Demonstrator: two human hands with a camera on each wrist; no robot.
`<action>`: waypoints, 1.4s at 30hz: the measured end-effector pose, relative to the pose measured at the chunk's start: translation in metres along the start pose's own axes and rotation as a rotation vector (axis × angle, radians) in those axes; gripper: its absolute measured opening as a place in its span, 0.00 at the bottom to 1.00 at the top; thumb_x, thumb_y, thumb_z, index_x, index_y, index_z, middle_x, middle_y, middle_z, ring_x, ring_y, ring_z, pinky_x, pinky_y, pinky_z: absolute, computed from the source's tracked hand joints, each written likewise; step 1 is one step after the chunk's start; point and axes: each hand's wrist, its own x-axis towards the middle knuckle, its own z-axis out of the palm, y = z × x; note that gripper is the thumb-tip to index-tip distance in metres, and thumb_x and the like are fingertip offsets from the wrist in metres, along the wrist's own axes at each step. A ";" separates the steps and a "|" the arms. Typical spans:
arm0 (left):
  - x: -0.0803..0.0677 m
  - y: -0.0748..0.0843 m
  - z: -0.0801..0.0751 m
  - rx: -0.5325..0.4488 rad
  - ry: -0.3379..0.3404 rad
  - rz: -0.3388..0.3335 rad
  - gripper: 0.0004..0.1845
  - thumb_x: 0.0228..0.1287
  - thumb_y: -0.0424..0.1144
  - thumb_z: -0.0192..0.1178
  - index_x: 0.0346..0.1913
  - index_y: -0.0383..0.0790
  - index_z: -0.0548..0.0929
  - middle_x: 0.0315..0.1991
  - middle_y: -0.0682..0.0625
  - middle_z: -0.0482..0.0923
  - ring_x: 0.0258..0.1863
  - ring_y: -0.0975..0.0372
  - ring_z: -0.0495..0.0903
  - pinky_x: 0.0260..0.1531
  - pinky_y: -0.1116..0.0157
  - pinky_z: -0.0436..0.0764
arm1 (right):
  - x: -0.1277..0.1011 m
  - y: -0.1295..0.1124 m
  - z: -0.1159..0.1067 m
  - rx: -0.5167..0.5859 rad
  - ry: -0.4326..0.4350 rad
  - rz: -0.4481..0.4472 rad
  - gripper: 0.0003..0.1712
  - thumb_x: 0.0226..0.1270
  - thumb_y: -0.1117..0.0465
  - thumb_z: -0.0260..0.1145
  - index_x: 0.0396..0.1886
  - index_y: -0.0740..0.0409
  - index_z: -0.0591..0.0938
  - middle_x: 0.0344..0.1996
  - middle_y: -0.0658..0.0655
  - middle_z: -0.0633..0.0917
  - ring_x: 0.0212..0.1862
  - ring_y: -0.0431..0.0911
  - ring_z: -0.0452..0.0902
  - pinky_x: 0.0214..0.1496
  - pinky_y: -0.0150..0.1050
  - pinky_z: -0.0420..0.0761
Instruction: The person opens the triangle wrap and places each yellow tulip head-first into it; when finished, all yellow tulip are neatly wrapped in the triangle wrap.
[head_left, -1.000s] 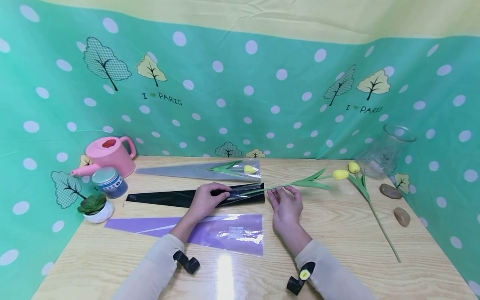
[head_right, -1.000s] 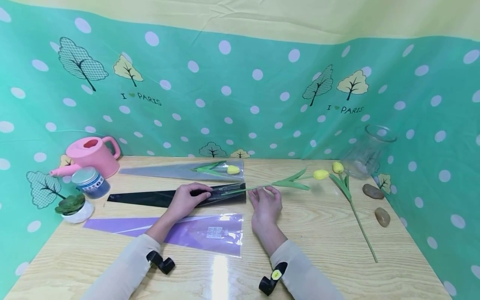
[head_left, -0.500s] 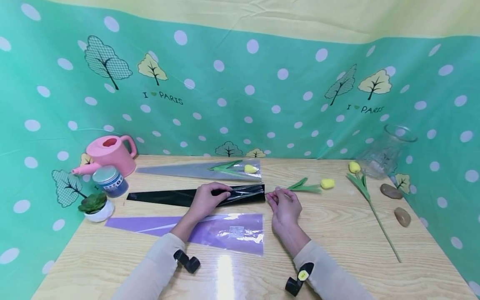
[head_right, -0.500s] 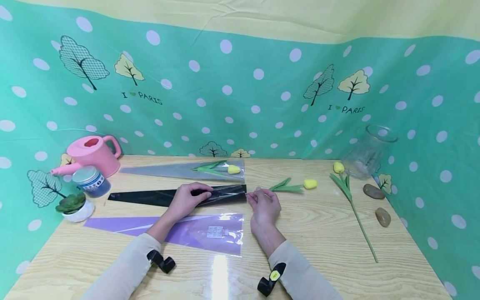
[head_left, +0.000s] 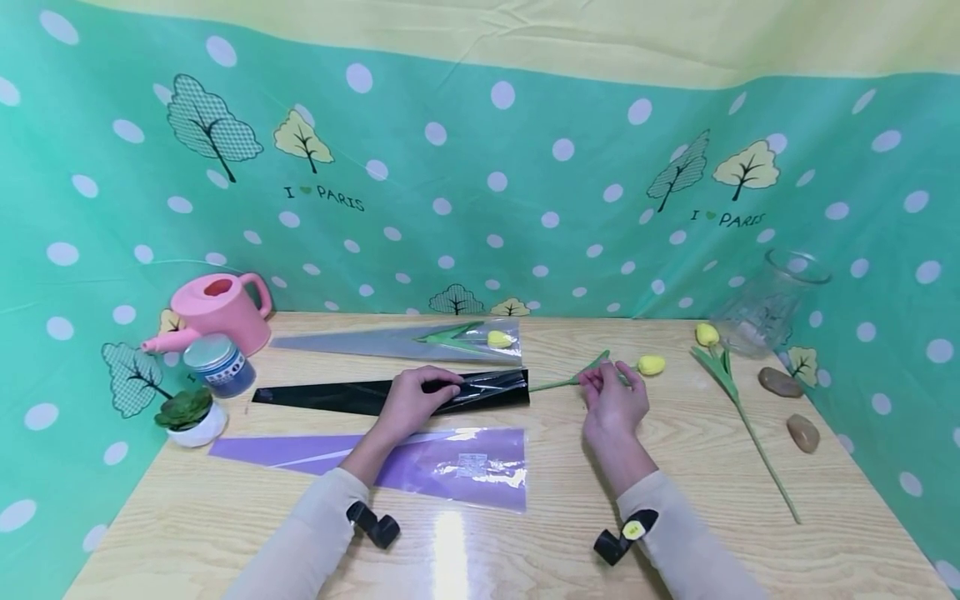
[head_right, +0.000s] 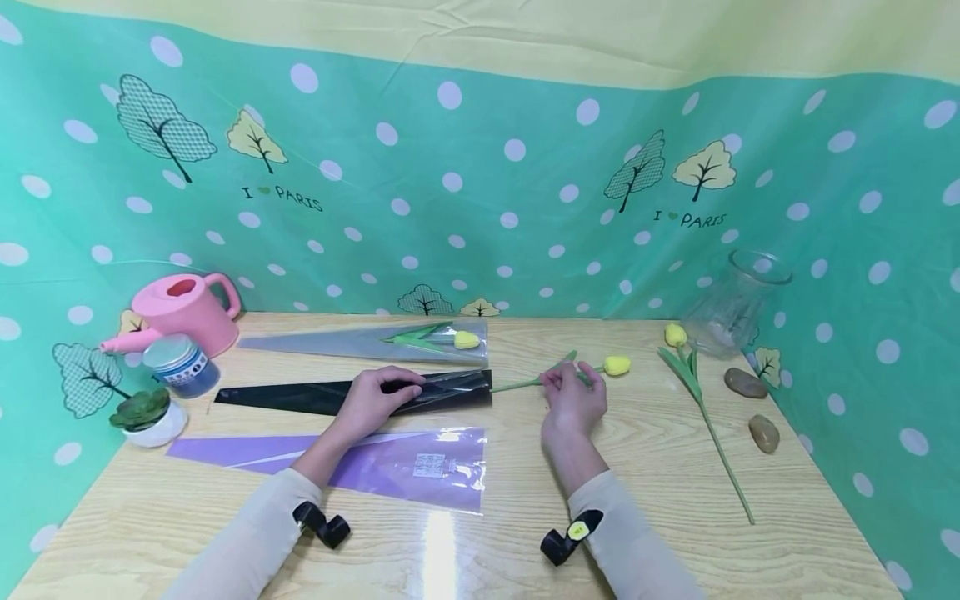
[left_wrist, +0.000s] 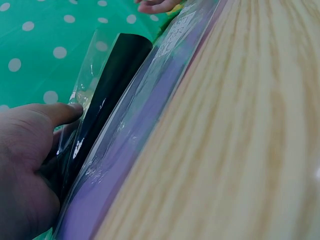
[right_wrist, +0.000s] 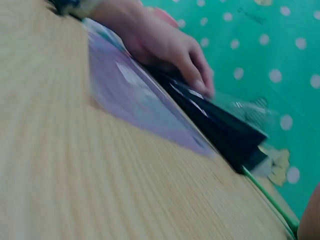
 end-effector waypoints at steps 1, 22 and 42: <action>0.000 0.000 0.000 0.004 0.002 0.001 0.07 0.64 0.40 0.73 0.44 0.52 0.93 0.46 0.55 0.91 0.55 0.57 0.87 0.62 0.53 0.81 | 0.003 -0.002 -0.002 0.003 0.009 0.001 0.24 0.76 0.65 0.64 0.65 0.53 0.66 0.44 0.56 0.79 0.47 0.47 0.79 0.65 0.39 0.84; -0.002 -0.002 0.000 0.008 -0.012 0.009 0.07 0.66 0.40 0.72 0.45 0.53 0.93 0.47 0.55 0.91 0.55 0.58 0.87 0.61 0.54 0.82 | 0.030 -0.015 -0.010 -0.055 0.071 0.157 0.15 0.76 0.60 0.65 0.58 0.57 0.77 0.34 0.50 0.82 0.42 0.42 0.82 0.50 0.31 0.87; 0.001 -0.003 0.002 0.004 -0.013 0.020 0.06 0.65 0.40 0.72 0.43 0.54 0.93 0.46 0.56 0.91 0.54 0.60 0.87 0.61 0.56 0.82 | 0.036 -0.020 -0.008 -0.165 -0.101 0.263 0.06 0.77 0.64 0.61 0.41 0.52 0.71 0.22 0.46 0.76 0.25 0.36 0.71 0.27 0.25 0.74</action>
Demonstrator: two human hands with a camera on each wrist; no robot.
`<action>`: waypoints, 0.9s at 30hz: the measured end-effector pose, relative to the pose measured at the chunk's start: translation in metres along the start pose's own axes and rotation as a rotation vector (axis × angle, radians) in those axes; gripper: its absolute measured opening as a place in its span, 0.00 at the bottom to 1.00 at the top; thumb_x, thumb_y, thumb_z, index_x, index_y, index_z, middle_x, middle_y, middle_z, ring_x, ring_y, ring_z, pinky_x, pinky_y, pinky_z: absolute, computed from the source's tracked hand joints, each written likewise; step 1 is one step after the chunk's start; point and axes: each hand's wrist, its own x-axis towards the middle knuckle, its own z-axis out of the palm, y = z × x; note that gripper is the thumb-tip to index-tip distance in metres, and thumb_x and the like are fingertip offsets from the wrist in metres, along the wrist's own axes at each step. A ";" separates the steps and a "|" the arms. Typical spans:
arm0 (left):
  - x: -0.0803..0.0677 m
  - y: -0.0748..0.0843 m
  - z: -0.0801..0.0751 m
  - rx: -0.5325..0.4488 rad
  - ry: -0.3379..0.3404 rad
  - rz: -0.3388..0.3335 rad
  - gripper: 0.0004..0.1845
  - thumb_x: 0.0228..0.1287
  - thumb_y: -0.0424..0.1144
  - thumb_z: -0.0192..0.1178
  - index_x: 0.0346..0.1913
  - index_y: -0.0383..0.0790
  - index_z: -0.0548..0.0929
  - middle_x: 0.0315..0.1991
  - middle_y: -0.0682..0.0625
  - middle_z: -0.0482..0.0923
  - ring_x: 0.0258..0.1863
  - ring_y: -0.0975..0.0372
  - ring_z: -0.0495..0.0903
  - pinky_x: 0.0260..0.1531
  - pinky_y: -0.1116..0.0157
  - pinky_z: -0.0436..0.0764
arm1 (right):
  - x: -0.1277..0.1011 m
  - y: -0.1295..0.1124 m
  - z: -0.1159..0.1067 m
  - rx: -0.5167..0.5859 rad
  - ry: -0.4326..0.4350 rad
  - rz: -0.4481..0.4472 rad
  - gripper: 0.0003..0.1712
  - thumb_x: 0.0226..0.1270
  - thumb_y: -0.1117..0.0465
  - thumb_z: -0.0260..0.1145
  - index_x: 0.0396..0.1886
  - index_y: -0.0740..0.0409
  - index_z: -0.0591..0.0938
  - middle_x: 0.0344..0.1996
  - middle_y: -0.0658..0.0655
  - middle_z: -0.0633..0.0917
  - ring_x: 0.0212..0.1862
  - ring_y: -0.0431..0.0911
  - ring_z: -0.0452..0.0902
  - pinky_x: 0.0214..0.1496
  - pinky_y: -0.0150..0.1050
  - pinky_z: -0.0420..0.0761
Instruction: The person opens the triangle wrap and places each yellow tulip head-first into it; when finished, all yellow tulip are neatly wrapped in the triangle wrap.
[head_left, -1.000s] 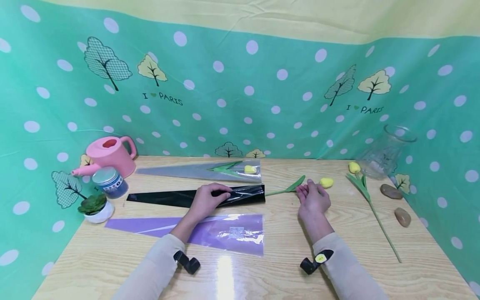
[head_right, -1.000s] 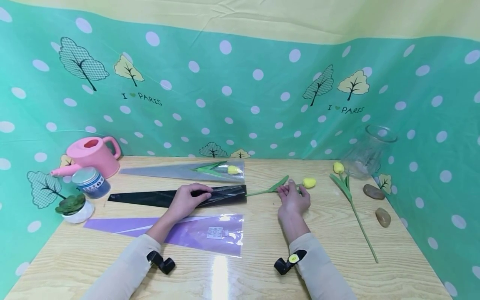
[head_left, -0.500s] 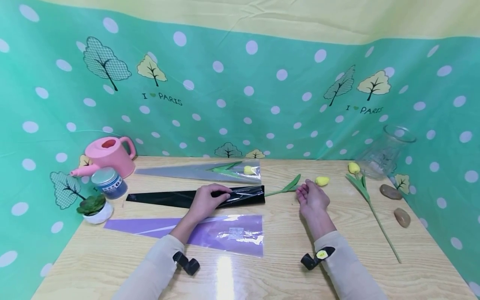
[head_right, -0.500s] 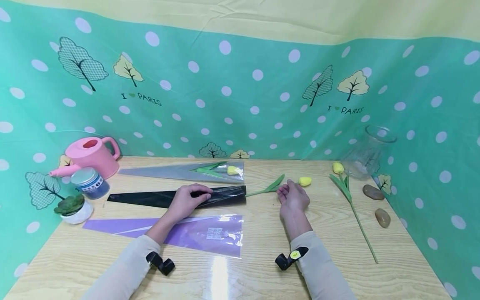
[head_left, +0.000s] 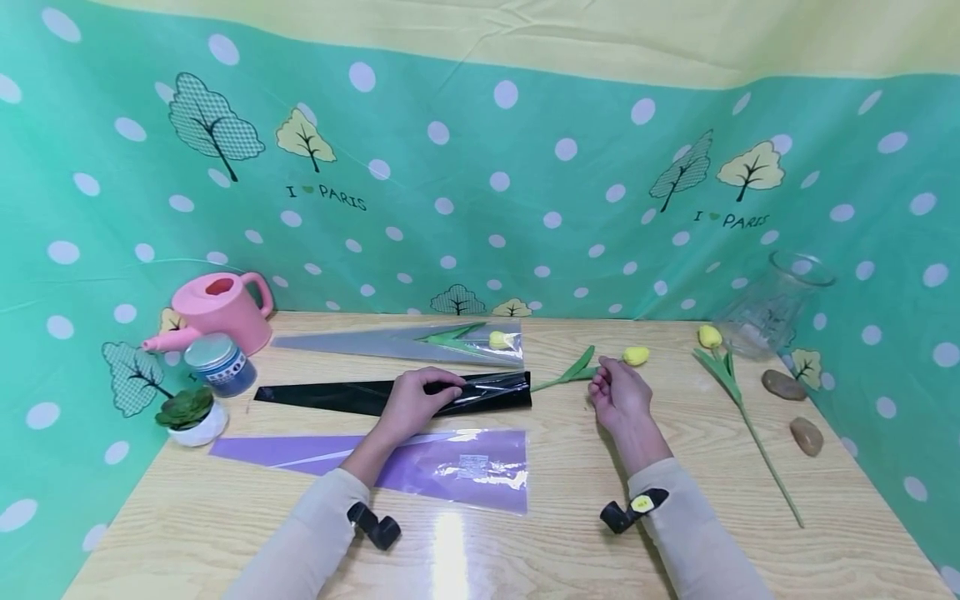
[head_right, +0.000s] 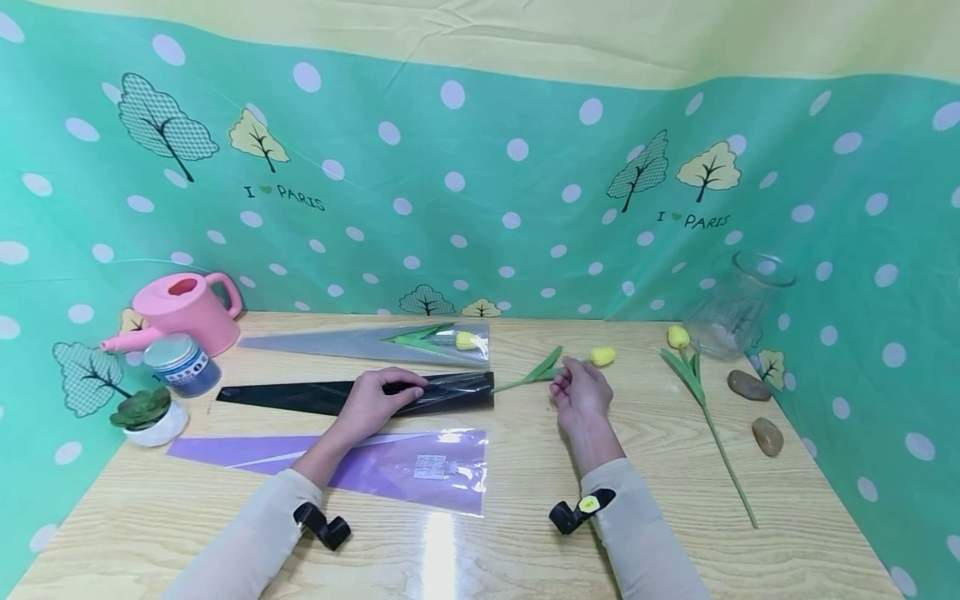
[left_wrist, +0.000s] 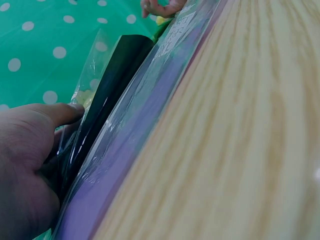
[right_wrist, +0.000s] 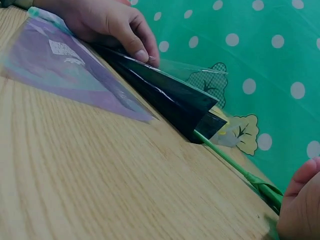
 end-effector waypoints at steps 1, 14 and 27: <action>0.000 -0.001 0.000 -0.002 -0.003 0.002 0.06 0.66 0.40 0.72 0.43 0.55 0.93 0.46 0.57 0.91 0.54 0.60 0.87 0.61 0.57 0.82 | 0.000 -0.001 0.000 -0.002 -0.011 0.010 0.07 0.77 0.64 0.61 0.41 0.52 0.71 0.22 0.45 0.76 0.24 0.36 0.71 0.26 0.25 0.73; 0.001 -0.001 -0.001 -0.008 -0.012 -0.003 0.06 0.66 0.41 0.72 0.43 0.56 0.93 0.47 0.57 0.90 0.55 0.60 0.87 0.61 0.55 0.82 | -0.008 0.009 0.013 0.024 0.046 -0.054 0.16 0.76 0.66 0.63 0.53 0.45 0.69 0.23 0.44 0.70 0.20 0.35 0.62 0.20 0.26 0.64; -0.001 0.003 -0.002 -0.008 0.015 -0.008 0.07 0.66 0.41 0.72 0.44 0.56 0.93 0.46 0.57 0.90 0.54 0.59 0.87 0.62 0.54 0.82 | -0.029 0.028 0.026 -0.043 -0.033 -0.103 0.11 0.76 0.63 0.63 0.44 0.45 0.70 0.17 0.41 0.63 0.17 0.34 0.53 0.18 0.26 0.56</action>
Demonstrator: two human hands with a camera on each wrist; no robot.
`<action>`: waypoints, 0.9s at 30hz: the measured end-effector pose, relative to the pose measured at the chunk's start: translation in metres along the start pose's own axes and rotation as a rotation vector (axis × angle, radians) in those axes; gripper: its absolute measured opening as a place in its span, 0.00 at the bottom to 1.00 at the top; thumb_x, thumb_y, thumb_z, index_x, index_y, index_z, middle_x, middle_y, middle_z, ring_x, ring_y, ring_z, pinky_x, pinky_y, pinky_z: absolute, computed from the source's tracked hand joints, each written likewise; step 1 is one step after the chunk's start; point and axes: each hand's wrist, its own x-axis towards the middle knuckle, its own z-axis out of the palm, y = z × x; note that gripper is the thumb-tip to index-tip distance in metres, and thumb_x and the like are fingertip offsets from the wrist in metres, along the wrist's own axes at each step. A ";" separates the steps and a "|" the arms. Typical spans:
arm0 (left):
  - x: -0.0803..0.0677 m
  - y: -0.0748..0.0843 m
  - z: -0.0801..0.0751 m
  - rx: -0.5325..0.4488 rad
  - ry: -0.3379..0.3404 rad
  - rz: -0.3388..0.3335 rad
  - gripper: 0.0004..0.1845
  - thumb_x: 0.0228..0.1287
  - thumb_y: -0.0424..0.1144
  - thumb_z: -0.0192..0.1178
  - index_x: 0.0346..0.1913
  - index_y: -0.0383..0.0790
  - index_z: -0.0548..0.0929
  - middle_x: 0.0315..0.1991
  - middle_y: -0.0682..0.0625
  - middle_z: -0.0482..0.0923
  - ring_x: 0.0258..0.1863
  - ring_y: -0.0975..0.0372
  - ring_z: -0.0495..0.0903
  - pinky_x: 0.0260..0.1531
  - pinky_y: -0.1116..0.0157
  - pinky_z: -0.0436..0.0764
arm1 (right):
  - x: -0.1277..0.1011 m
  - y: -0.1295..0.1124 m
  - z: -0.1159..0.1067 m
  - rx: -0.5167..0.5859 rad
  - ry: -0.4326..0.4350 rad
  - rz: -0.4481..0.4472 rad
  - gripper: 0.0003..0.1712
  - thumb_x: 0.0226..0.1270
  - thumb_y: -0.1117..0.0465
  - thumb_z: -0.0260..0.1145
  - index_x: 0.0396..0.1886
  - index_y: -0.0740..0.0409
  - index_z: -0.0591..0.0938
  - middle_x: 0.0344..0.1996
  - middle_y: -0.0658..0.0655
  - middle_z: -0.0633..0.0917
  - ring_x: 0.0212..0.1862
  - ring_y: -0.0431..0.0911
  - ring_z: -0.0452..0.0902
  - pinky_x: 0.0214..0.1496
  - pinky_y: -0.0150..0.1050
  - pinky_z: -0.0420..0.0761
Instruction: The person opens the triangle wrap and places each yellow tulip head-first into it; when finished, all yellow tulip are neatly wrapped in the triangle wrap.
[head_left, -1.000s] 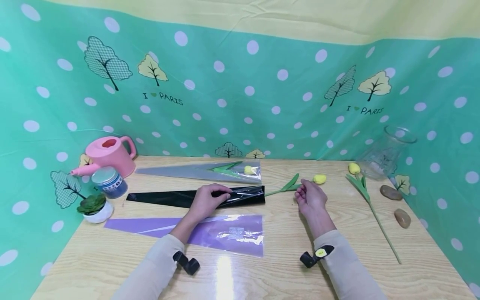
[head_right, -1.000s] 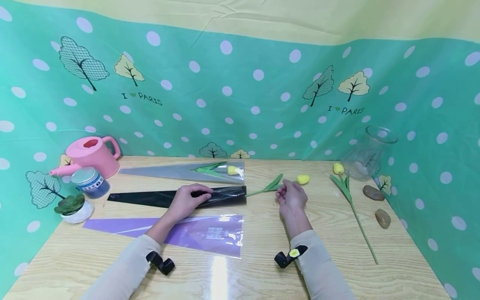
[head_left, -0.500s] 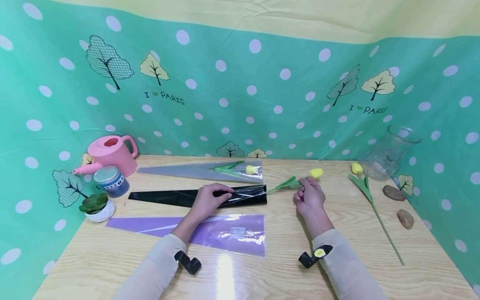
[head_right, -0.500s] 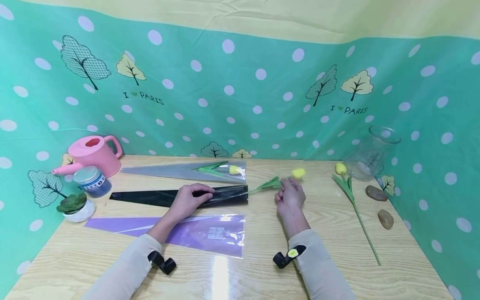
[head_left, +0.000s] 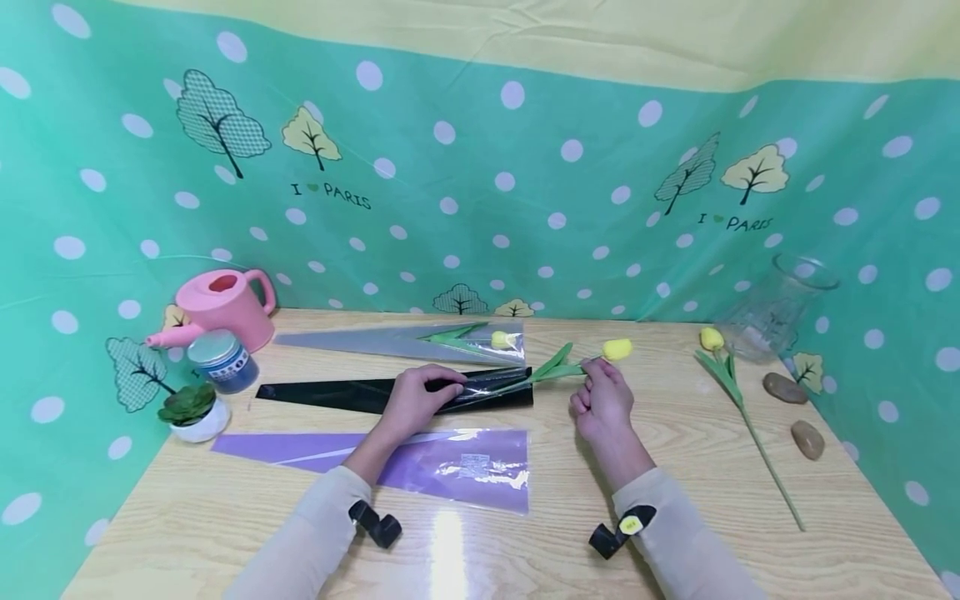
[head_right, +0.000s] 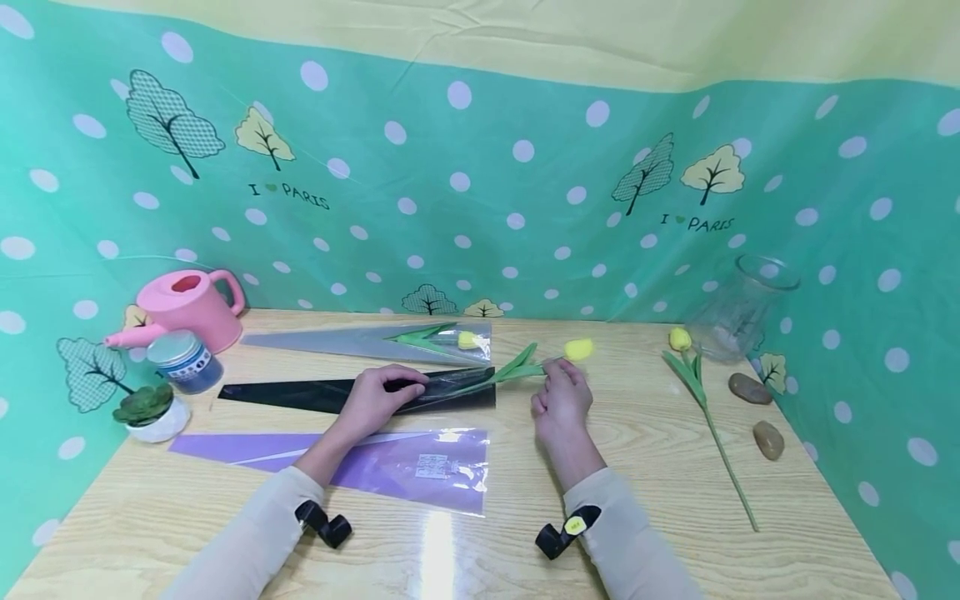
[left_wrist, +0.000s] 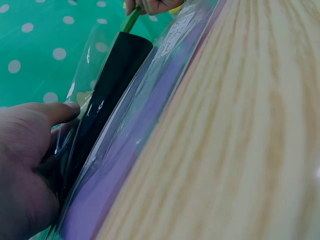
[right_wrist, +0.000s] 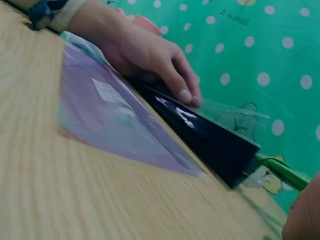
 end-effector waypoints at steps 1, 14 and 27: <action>0.000 0.000 0.000 0.001 0.004 -0.001 0.06 0.66 0.41 0.72 0.44 0.56 0.93 0.46 0.57 0.90 0.54 0.59 0.87 0.62 0.55 0.81 | -0.002 0.002 0.001 0.000 -0.009 0.000 0.11 0.75 0.63 0.63 0.43 0.45 0.69 0.17 0.41 0.62 0.17 0.34 0.53 0.18 0.26 0.56; 0.001 0.003 -0.001 -0.012 0.041 0.006 0.07 0.65 0.40 0.72 0.44 0.53 0.93 0.50 0.52 0.90 0.57 0.55 0.86 0.64 0.52 0.81 | -0.016 0.022 0.013 -0.010 -0.035 -0.008 0.11 0.74 0.63 0.64 0.44 0.46 0.70 0.16 0.41 0.62 0.15 0.33 0.52 0.17 0.26 0.55; 0.002 0.009 0.004 -0.028 0.038 0.035 0.08 0.65 0.39 0.72 0.45 0.51 0.93 0.50 0.51 0.90 0.57 0.55 0.86 0.63 0.52 0.81 | -0.027 0.037 0.022 -0.061 0.014 -0.026 0.13 0.72 0.62 0.67 0.47 0.47 0.72 0.17 0.39 0.68 0.14 0.33 0.52 0.15 0.26 0.55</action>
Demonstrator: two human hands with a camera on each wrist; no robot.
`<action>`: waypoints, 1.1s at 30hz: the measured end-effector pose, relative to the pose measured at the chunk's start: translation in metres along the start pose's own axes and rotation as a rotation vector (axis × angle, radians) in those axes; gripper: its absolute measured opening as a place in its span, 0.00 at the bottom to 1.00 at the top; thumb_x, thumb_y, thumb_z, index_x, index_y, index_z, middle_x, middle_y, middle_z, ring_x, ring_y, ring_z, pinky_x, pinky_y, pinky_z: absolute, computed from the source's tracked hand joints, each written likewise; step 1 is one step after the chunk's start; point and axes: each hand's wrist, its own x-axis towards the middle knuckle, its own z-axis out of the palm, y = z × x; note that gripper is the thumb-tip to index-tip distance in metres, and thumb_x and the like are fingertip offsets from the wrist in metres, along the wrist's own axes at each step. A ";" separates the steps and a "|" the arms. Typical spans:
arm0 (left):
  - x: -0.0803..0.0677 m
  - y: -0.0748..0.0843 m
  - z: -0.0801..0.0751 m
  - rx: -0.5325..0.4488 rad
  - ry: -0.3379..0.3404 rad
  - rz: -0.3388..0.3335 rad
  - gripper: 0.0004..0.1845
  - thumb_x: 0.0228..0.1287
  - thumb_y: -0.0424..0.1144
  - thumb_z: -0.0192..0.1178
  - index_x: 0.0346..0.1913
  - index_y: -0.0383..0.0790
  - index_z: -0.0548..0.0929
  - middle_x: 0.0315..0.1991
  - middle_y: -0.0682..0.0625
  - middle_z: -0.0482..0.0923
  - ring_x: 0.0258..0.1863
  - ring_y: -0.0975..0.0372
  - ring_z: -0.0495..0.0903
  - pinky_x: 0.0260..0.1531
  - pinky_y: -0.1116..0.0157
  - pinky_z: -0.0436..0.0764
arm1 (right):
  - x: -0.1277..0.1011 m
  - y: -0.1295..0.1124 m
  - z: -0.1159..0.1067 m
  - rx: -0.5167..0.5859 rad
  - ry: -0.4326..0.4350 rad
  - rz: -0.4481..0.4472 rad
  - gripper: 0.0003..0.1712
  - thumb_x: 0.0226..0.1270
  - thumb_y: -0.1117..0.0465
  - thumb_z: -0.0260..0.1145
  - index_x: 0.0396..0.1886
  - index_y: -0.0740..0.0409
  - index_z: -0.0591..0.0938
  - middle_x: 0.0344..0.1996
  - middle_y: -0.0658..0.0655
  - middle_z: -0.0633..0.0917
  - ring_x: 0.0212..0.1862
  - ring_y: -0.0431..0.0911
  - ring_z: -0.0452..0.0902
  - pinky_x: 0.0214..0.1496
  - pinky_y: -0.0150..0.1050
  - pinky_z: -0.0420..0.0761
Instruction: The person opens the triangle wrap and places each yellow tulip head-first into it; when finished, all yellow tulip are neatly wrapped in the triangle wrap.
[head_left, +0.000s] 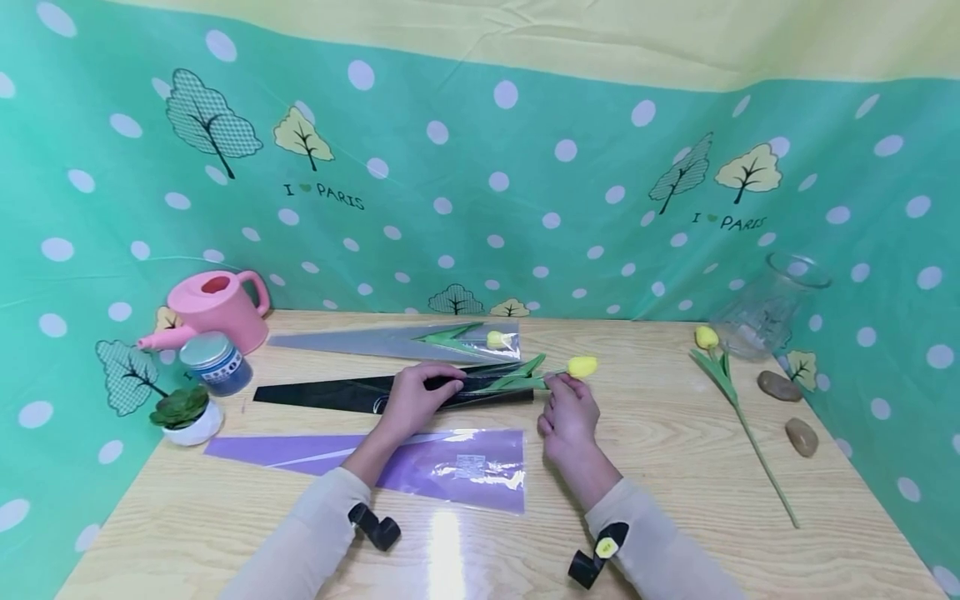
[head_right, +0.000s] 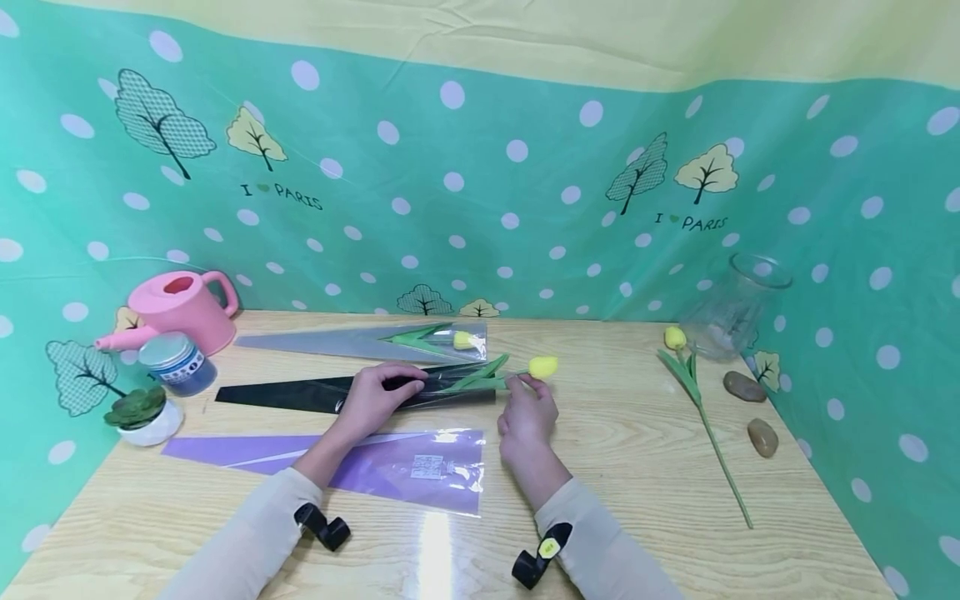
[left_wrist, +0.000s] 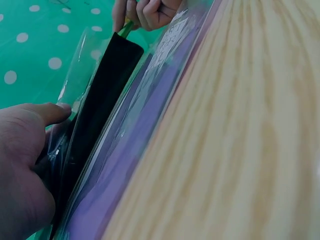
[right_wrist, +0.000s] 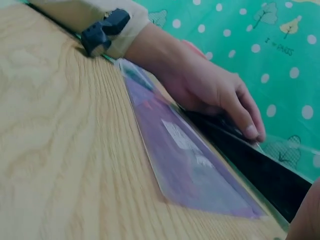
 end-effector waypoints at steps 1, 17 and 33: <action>0.000 0.000 0.000 -0.001 -0.002 0.000 0.07 0.65 0.40 0.72 0.45 0.51 0.93 0.50 0.51 0.90 0.57 0.56 0.86 0.63 0.53 0.81 | -0.001 0.001 0.001 -0.005 0.011 -0.003 0.13 0.71 0.62 0.68 0.47 0.47 0.72 0.17 0.39 0.70 0.14 0.33 0.52 0.15 0.27 0.55; 0.001 -0.005 0.002 0.004 -0.030 -0.011 0.06 0.66 0.41 0.72 0.44 0.52 0.93 0.48 0.54 0.90 0.56 0.58 0.86 0.63 0.54 0.82 | 0.012 -0.029 -0.020 -0.073 -0.053 -0.030 0.17 0.71 0.54 0.71 0.53 0.49 0.76 0.15 0.39 0.69 0.15 0.33 0.56 0.16 0.26 0.59; 0.000 -0.003 0.002 0.009 -0.028 -0.013 0.06 0.66 0.40 0.72 0.44 0.52 0.93 0.48 0.55 0.90 0.56 0.58 0.86 0.63 0.54 0.81 | 0.072 -0.070 -0.099 -0.770 -0.484 -0.335 0.21 0.72 0.63 0.69 0.61 0.66 0.78 0.56 0.59 0.81 0.51 0.37 0.79 0.49 0.30 0.84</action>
